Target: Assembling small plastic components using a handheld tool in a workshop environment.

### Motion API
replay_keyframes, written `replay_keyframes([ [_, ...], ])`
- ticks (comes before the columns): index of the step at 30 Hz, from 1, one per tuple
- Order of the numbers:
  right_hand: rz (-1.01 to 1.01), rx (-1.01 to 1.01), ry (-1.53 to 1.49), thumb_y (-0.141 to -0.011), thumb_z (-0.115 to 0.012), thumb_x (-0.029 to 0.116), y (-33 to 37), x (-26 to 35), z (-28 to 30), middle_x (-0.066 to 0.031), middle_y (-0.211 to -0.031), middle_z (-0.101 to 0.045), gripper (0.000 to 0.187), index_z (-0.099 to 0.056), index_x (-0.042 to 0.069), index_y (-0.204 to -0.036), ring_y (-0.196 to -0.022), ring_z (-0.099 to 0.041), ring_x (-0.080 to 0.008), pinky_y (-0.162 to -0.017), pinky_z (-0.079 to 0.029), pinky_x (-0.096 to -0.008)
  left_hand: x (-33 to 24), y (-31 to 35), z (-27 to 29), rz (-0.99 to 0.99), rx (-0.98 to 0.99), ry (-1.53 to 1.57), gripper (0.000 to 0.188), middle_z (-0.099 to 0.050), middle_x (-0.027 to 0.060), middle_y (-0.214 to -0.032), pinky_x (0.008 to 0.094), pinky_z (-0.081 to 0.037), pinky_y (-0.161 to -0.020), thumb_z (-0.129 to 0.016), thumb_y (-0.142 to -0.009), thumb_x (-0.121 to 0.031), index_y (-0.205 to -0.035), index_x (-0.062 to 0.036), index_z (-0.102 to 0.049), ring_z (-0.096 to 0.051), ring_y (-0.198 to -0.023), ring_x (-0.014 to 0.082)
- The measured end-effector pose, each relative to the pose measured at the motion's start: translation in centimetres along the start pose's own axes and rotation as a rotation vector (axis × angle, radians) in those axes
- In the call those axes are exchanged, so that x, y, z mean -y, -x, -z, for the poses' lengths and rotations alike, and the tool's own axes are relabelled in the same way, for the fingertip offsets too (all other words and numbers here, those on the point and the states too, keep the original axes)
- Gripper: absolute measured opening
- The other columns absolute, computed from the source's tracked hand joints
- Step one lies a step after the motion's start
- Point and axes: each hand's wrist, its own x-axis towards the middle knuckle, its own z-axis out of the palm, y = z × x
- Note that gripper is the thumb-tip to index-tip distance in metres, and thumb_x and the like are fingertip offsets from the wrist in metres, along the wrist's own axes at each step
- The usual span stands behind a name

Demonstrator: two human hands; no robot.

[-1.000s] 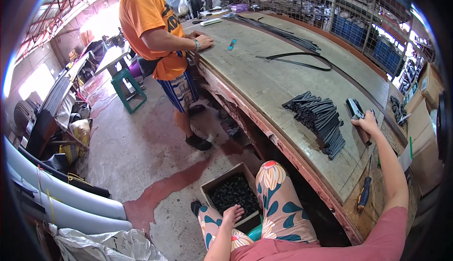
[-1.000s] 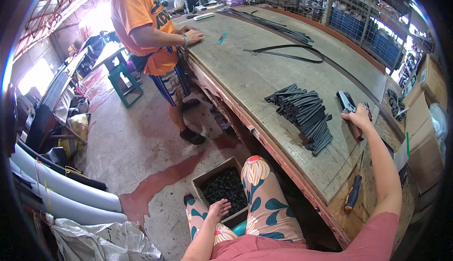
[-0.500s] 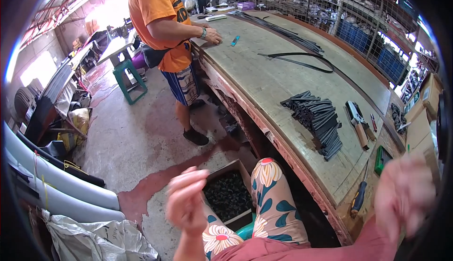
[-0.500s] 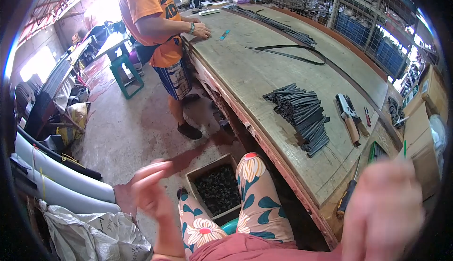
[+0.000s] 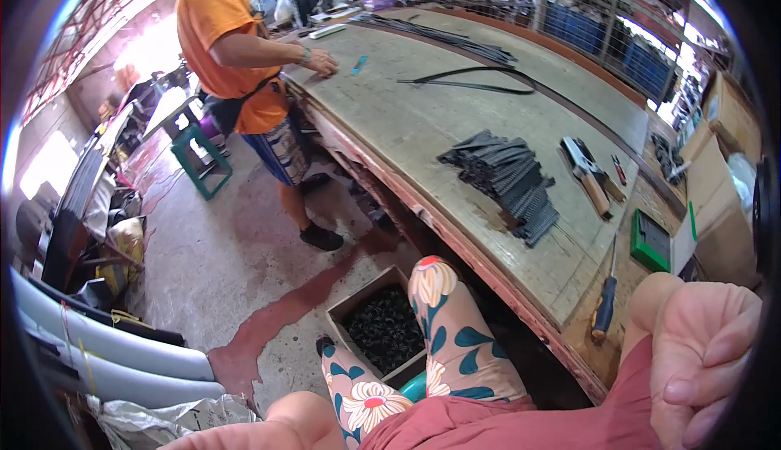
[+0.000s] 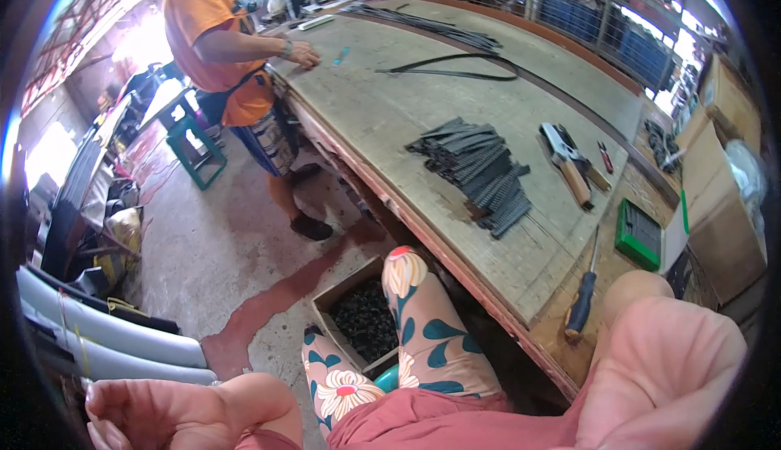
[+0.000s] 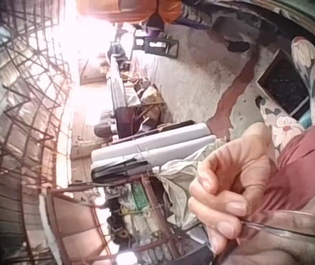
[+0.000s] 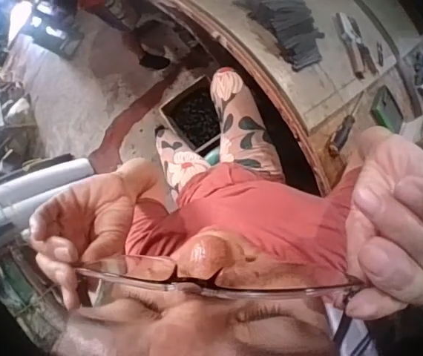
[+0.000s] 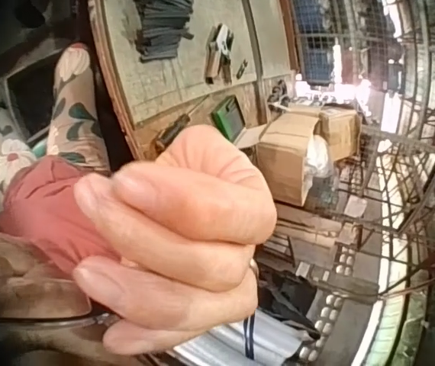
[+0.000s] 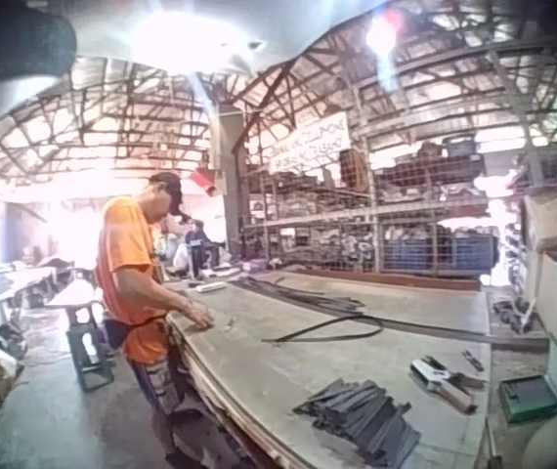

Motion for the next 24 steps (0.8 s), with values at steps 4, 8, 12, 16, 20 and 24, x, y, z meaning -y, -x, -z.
replay_keyframes([
  [4,-0.399,0.263,0.131,-0.091,-0.053,0.034,-3.1,0.8,-1.4,0.0003,-0.098,-0.056,0.029,-0.053,0.018,-0.115,-0.073,-0.059,-0.0129,-0.074,-0.041,-0.0315,0.4,1.2,-3.7,0.277,-0.025,-0.092,0.026,-0.056,0.0050,-0.108,0.0422,-0.040,-0.095,-0.059,-0.087,-0.016,-0.111,-0.0155,-0.048,-0.057,-0.093,0.0196],
  [8,-0.595,0.107,0.043,-0.087,-0.059,0.015,0.3,-2.5,-4.4,-0.0094,-0.089,-0.058,0.018,-0.055,0.007,-0.104,-0.073,-0.061,-0.0192,-0.069,-0.047,-0.0330,2.4,4.4,-5.7,0.564,0.113,-0.085,0.021,-0.064,0.0121,-0.095,0.0426,-0.047,-0.086,-0.066,-0.082,-0.015,-0.099,-0.0065,-0.056,-0.062,-0.085,0.0228],
  [12,-0.924,0.025,0.140,-0.089,-0.055,0.004,6.1,-2.2,-1.0,-0.0106,-0.093,-0.060,0.012,-0.054,-0.002,-0.100,-0.072,-0.060,-0.0160,-0.066,-0.050,-0.0278,2.1,7.6,-10.2,1.069,0.270,0.244,0.049,-0.061,0.0169,-0.106,0.0349,-0.047,-0.085,-0.070,-0.076,-0.007,-0.119,0.0041,-0.051,-0.060,-0.094,0.0238],
  [16,-1.614,-0.182,0.023,-0.089,-0.057,0.005,12.1,-0.6,2.9,-0.0069,-0.082,-0.062,0.011,-0.058,-0.005,-0.095,-0.069,-0.059,-0.0114,-0.063,-0.050,-0.0247,1.7,16.7,-10.3,1.258,0.465,0.029,0.046,-0.059,0.0150,-0.107,0.0320,-0.046,-0.086,-0.073,-0.073,-0.004,-0.116,0.0020,-0.055,-0.059,-0.098,0.0243],
  [20,-1.848,-0.232,0.025,-0.090,-0.058,0.011,15.0,-0.6,5.4,-0.0061,-0.076,-0.062,0.014,-0.061,-0.002,-0.087,-0.062,-0.059,-0.0106,-0.061,-0.049,-0.0240,-1.6,27.8,-5.2,1.465,0.577,-0.388,0.035,-0.058,0.0133,-0.103,0.0329,-0.041,-0.090,-0.066,-0.084,-0.019,-0.109,0.0032,-0.057,-0.054,-0.100,0.0220],
  [24,-2.037,-0.292,-0.175,-0.090,-0.059,0.016,15.9,0.0,5.6,-0.0066,-0.076,-0.063,0.017,-0.061,-0.001,-0.087,-0.062,-0.060,-0.0123,-0.061,-0.050,-0.0254,-5.0,34.3,-2.4,2.283,-0.058,0.050,0.035,-0.059,0.0010,-0.095,0.0261,-0.044,-0.074,-0.060,-0.090,-0.032,-0.112,-0.0055,-0.055,-0.055,-0.083,0.0092],
])
